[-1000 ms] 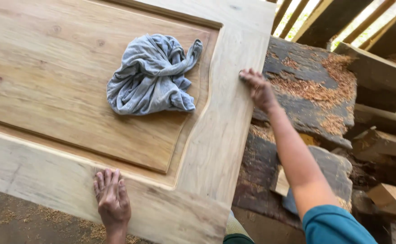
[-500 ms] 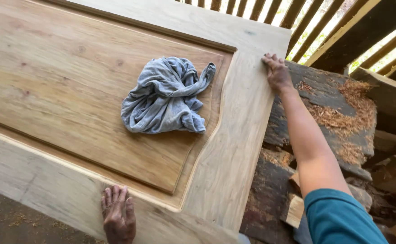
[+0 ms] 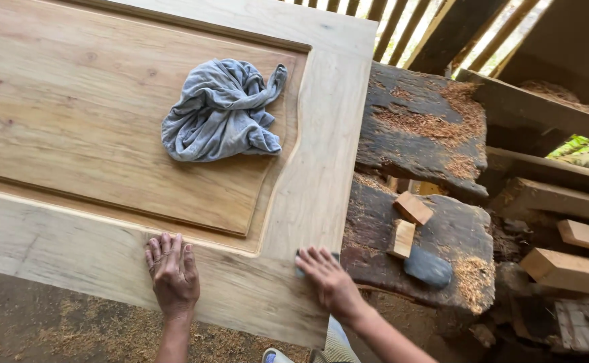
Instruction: Sanding the surface and edges of a wooden door using a sanding block.
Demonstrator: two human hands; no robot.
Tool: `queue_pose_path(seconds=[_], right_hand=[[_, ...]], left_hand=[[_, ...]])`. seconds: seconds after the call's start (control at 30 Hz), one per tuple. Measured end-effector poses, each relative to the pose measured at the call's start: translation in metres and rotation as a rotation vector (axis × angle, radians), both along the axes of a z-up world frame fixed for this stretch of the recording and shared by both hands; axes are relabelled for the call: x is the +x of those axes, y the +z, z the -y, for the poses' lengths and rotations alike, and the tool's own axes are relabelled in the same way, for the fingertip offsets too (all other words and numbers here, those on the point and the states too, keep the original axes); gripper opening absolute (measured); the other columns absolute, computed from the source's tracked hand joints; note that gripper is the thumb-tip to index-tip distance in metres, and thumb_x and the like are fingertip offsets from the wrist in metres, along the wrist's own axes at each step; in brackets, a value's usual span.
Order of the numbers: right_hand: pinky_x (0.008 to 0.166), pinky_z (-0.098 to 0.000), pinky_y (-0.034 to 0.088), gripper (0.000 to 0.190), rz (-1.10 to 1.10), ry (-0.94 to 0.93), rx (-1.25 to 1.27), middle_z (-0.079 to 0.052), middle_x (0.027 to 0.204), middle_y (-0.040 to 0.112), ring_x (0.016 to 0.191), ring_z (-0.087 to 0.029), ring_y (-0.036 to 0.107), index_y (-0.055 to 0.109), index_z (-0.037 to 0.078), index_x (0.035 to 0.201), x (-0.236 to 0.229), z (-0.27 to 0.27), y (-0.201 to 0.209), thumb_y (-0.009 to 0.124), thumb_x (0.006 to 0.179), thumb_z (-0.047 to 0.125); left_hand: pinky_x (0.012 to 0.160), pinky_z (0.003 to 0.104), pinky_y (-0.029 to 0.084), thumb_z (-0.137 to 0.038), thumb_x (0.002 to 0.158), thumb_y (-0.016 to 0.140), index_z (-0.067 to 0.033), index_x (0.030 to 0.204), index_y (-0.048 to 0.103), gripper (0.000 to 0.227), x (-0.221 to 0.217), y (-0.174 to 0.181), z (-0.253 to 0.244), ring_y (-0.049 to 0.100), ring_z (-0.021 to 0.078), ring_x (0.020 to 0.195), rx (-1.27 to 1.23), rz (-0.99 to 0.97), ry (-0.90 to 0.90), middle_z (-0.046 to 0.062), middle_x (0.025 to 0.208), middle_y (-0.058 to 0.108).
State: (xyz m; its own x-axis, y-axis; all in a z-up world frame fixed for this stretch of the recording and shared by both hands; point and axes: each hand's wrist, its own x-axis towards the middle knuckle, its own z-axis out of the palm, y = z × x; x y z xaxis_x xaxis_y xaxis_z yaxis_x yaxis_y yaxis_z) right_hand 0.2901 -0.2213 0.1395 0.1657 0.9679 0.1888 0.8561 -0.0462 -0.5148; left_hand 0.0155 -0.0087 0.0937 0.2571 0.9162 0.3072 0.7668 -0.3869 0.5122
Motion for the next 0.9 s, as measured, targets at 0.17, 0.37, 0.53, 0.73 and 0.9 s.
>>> queue_pose_path(seconds=[0.17, 0.37, 0.53, 0.73, 0.9], right_hand=[[0.125, -0.0370, 0.024, 0.046, -0.034, 0.067, 0.025, -0.001, 0.149, 0.051, 0.142, -0.024, 0.042, 0.062, 0.016, 0.136, 0.011, -0.004, 0.011, 0.054, 0.096, -0.005], [0.127, -0.0382, 0.021, 0.039, -0.041, -0.042, 0.072, -0.003, 0.151, 0.048, 0.144, -0.028, 0.040, 0.064, 0.017, 0.132, 0.137, -0.131, -0.003, 0.055, 0.098, 0.001], [0.128, -0.0337, 0.016, 0.039, -0.030, -0.017, 0.025, -0.002, 0.156, 0.043, 0.148, -0.024, 0.034, 0.061, 0.017, 0.135, 0.247, -0.232, -0.001, 0.050, 0.102, 0.001], [0.127, -0.0390, 0.019, 0.043, 0.040, -0.045, 0.122, -0.004, 0.152, 0.049, 0.146, -0.026, 0.039, 0.063, 0.023, 0.133, 0.356, -0.329, 0.003, 0.054, 0.099, -0.002], [0.126, -0.0397, 0.018, 0.050, 0.122, -0.129, 0.104, -0.003, 0.152, 0.050, 0.146, -0.024, 0.038, 0.062, 0.017, 0.136, 0.401, -0.379, 0.012, 0.049, 0.096, -0.011]], left_hand=[[0.130, 0.048, 0.017, -0.055, 0.109, 0.023, -0.0031, 0.134, 0.064, 0.071, -0.005, -0.010, -0.004, 0.032, 0.0426, 0.155, -0.004, 0.029, -0.029, 0.024, 0.155, 0.047], [0.131, 0.049, 0.018, -0.047, 0.111, 0.021, -0.0035, 0.133, 0.064, 0.065, -0.001, 0.002, 0.002, 0.035, 0.0415, 0.154, -0.009, -0.003, -0.019, 0.023, 0.152, 0.050], [0.132, 0.049, 0.018, -0.039, 0.109, 0.030, -0.0050, 0.133, 0.064, 0.054, -0.006, 0.003, 0.006, 0.033, 0.0400, 0.155, -0.059, -0.044, 0.006, 0.022, 0.155, 0.049], [0.128, 0.059, 0.032, -0.023, 0.100, 0.051, -0.0007, 0.126, 0.070, 0.040, -0.031, -0.073, -0.005, 0.051, 0.0508, 0.145, 0.147, 0.030, -0.015, 0.026, 0.141, 0.063], [0.123, 0.067, 0.032, -0.030, 0.096, 0.052, -0.0099, 0.143, 0.058, 0.051, -0.056, -0.130, -0.016, 0.042, 0.0527, 0.152, 0.211, -0.093, -0.099, 0.019, 0.158, 0.051]])
